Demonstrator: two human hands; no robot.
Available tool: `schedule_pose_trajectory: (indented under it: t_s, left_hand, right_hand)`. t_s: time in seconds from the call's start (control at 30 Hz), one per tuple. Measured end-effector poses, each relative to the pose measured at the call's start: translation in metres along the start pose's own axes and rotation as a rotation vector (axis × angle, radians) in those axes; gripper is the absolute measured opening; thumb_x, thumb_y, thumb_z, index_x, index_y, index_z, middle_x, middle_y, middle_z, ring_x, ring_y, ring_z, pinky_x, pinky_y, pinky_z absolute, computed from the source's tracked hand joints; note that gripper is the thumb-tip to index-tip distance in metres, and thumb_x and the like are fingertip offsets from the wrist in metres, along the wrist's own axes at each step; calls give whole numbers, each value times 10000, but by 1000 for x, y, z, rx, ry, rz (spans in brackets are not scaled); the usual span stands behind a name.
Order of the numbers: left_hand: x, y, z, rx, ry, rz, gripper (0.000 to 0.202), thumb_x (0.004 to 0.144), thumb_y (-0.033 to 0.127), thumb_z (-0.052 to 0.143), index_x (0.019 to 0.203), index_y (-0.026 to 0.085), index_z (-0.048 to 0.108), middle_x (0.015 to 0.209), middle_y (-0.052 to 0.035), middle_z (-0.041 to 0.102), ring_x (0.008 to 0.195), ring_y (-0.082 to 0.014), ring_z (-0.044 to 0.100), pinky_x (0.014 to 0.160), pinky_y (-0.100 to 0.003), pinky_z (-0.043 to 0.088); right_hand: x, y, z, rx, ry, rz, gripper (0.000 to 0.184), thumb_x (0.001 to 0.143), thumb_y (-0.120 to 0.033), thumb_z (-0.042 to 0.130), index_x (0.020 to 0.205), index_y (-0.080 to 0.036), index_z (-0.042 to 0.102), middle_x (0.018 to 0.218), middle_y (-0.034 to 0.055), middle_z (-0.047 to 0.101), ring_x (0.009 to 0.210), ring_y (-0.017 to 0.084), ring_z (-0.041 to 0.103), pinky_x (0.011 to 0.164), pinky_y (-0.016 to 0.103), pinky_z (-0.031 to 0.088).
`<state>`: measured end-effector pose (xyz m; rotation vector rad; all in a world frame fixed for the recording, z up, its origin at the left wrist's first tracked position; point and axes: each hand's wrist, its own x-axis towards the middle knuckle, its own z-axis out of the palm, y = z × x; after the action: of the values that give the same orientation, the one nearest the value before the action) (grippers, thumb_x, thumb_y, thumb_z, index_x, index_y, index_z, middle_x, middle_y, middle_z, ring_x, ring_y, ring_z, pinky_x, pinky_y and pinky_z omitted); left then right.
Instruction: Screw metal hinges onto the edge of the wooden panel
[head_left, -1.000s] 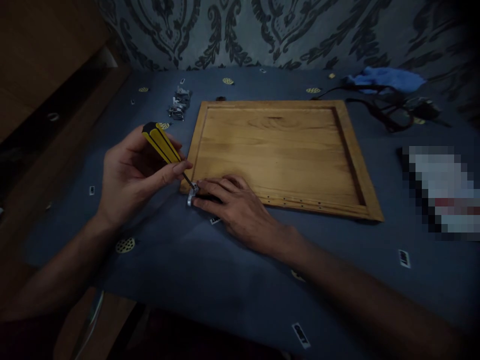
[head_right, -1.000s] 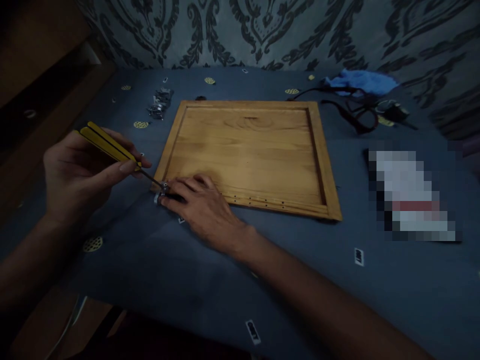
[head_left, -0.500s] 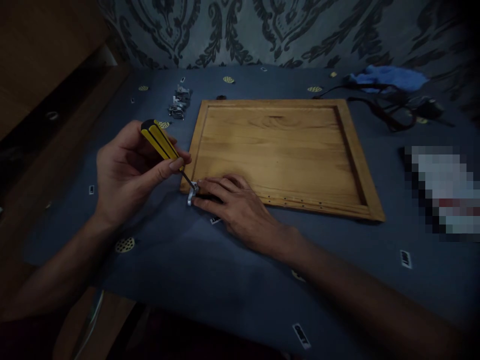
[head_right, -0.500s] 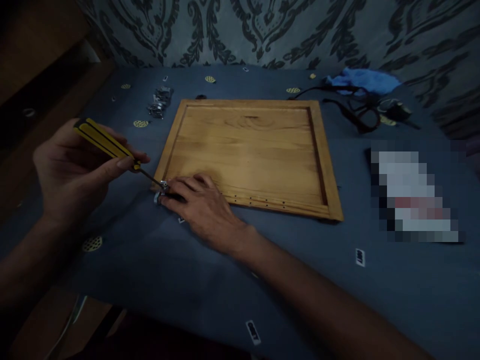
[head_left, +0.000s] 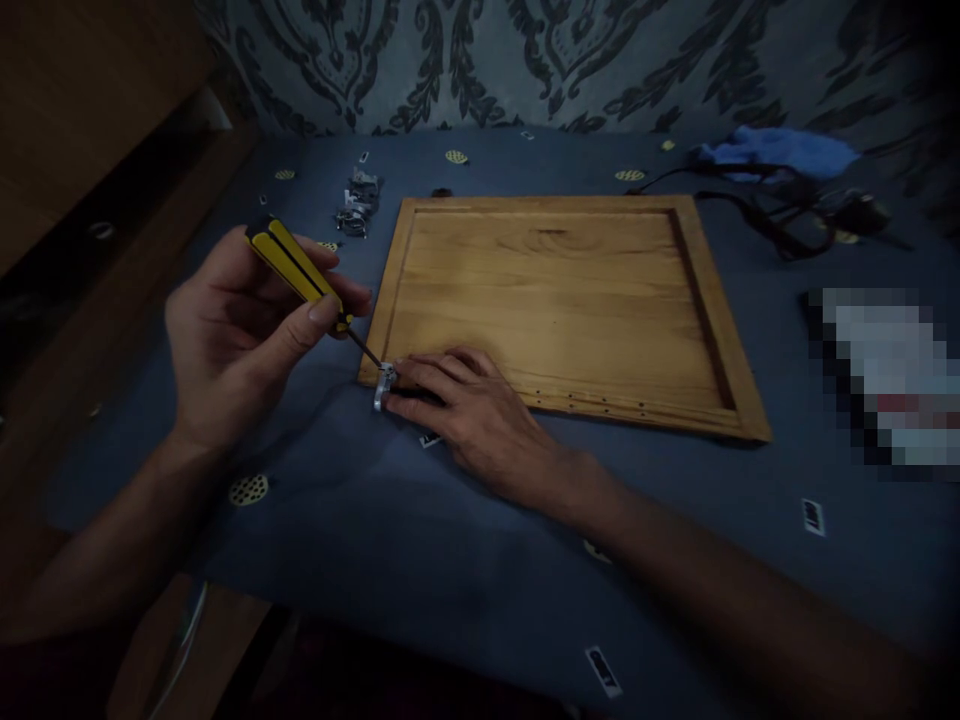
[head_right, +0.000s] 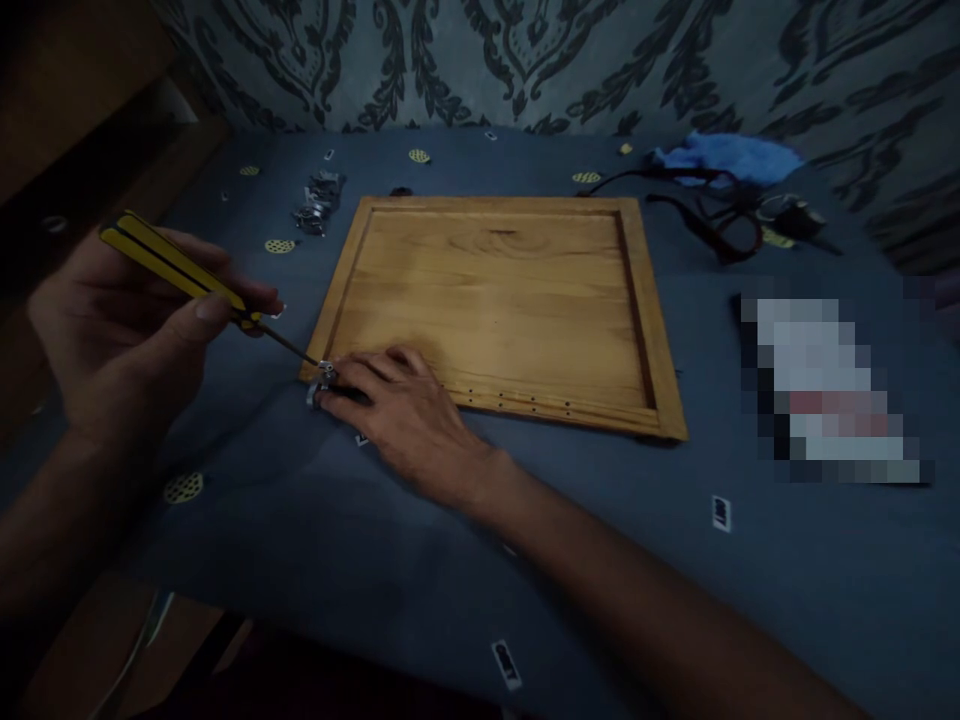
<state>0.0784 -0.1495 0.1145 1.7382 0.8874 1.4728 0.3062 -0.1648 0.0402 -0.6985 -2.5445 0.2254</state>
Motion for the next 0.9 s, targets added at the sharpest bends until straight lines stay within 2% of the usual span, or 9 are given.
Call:
schedule_pose_trajectory:
  t_s: [0.1,0.3,0.43,0.67,0.77,0.9]
  left_hand:
    - [0,-1,2,-3,-8,-2,244,861,226,889,1073,202,772,919,-10,821,832,-188,814,714,-254,679]
    - [0,-2,5,18,-37,50,214,878,175,862,1074,208,783,918,-8,822,828,-179,816,733,-243,692]
    - [-1,-1,6,28,-29,40,211,873,183,863,1064,226,783,909,-5,815,821,-186,814,684,-252,697]
    - [0,1,5,58,-43,7,194,860,160,866,1031,177,775,935,-21,809,859,-190,798,748,-265,699]
    - [2,-3,2,96,-15,54,222,796,168,920,980,200,799,905,-5,784,829,-168,770,734,-248,689]
    - [6,-8,-1,93,4,93,329,646,160,1017,911,170,822,853,1,732,769,-119,716,720,-188,668]
  right_hand:
    - [0,0,0,-3,7,-6,392,1057,-84,495,1386,-202,674,1467,146,667,1380,299,584,1117,525,446]
    - [1,0,0,-2,-5,4,389,1049,-78,510,1370,-209,685,1473,152,665,1392,290,576,1115,524,448]
    - [1,0,1,-7,15,6,403,1038,-59,518,1364,-222,688,1458,145,675,1381,283,584,1114,526,448]
    - [0,1,1,-3,18,-19,374,1071,-104,491,1382,-179,684,1452,165,672,1381,302,582,1118,526,443]
    - [0,0,0,-11,18,-13,371,1079,-120,481,1382,-183,686,1459,154,671,1375,303,587,1114,522,452]
    - [1,0,-1,-24,7,-15,370,1084,-137,473,1387,-188,679,1483,156,656,1368,303,592,1105,528,466]
